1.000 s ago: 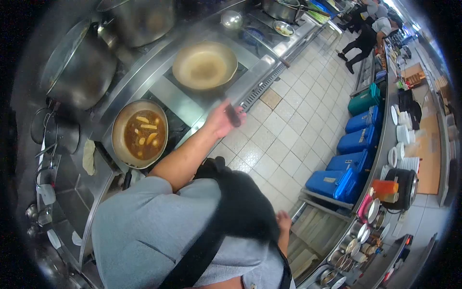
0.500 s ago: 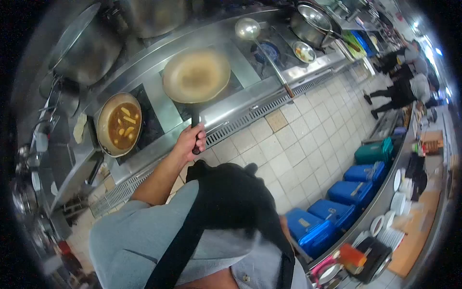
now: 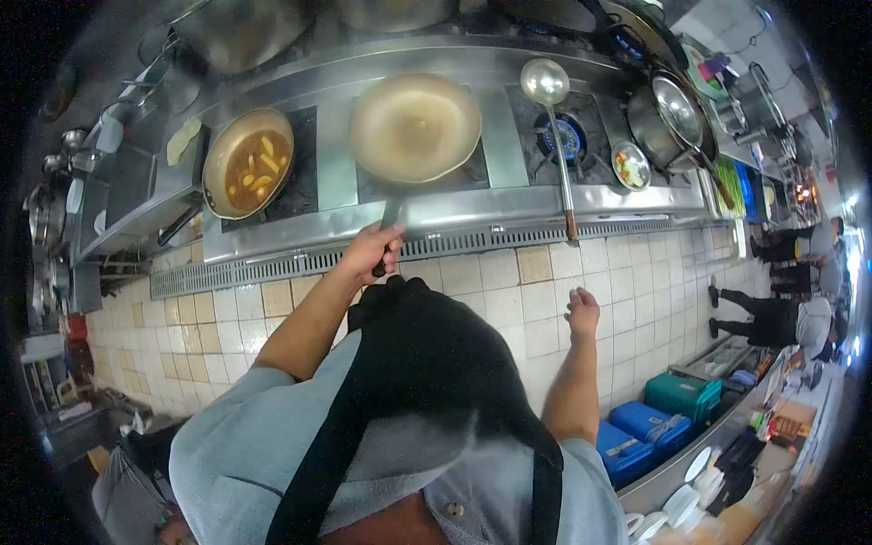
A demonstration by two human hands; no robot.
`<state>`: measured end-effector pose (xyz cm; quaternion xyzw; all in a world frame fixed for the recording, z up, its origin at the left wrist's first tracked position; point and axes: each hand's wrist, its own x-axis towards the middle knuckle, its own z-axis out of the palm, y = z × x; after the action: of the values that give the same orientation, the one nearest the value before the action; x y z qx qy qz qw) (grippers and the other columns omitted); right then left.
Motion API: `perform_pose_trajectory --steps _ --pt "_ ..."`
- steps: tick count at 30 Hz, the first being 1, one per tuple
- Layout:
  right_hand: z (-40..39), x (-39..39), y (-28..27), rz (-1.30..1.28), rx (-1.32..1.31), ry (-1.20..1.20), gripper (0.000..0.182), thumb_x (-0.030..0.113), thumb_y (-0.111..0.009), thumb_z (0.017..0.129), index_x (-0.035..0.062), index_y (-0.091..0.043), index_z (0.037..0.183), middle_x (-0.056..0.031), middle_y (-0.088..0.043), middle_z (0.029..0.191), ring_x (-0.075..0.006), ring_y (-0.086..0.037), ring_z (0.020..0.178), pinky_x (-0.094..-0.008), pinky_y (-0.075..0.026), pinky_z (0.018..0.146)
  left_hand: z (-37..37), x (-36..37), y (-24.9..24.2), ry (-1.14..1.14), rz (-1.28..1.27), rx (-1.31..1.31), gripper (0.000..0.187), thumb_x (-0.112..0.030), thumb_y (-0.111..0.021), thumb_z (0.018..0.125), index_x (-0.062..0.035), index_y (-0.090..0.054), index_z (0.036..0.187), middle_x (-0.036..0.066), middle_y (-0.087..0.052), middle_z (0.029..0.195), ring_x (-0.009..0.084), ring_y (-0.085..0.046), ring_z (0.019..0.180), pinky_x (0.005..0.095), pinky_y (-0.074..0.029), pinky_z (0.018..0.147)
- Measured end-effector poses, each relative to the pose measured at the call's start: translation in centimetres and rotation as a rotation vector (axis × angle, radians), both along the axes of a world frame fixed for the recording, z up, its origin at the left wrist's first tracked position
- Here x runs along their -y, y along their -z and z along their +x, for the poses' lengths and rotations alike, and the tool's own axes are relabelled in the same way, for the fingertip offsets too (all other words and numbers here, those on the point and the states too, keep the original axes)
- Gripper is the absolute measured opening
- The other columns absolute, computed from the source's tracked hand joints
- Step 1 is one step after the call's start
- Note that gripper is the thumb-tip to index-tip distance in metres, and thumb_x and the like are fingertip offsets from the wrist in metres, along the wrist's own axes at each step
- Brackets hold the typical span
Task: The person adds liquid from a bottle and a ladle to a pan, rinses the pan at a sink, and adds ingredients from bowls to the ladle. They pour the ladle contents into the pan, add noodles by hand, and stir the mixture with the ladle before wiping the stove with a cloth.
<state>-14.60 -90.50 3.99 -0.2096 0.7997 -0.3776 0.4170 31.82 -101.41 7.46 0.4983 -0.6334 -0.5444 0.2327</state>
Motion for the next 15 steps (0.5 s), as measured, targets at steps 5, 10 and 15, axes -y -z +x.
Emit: perform_pose_trajectory --steps 5,10,15 --pt "-0.9 7.5 1.9 -0.134 -0.155 -0.145 0.048 0.022 -0.063 0.088 -0.0003 -0.048 0.128 -0.0046 -0.055 0.100 -0.0141 -0.053 0.083 -0.0282 -0.044 0.071 -1.3 -0.1 -1.1 -0.105 0.000 -0.268 0.028 -0.029 -0.063 0.090 -0.0079 -0.045 0.095 -0.002 -0.046 0.065 0.0088 -0.044 0.046 0.0275 -0.041 0.041" --pt "-1.4 14.6 2.4 -0.236 -0.092 -0.417 0.034 0.020 -0.064 0.087 -0.0005 -0.054 0.113 -0.0062 -0.061 0.095 -0.0151 -0.057 0.092 -0.0276 -0.042 0.086 -0.3 0.3 -2.2 -0.307 0.184 -0.244 0.036 -0.031 -0.065 0.088 -0.0053 -0.051 0.109 0.003 -0.058 0.073 0.0100 -0.052 0.049 0.0257 -0.047 0.042" --pt "0.6 18.8 -4.9 -0.029 0.621 -0.388 0.025 0.026 -0.061 0.089 0.0100 -0.054 0.107 -0.0016 -0.055 0.065 -0.0136 -0.047 0.043 -0.0280 -0.036 0.038 -1.6 -2.8 -3.2 -0.734 0.354 -0.162 0.035 -0.033 -0.060 0.091 -0.0062 -0.054 0.112 0.003 -0.060 0.082 0.0090 -0.054 0.054 0.0240 -0.051 0.049"
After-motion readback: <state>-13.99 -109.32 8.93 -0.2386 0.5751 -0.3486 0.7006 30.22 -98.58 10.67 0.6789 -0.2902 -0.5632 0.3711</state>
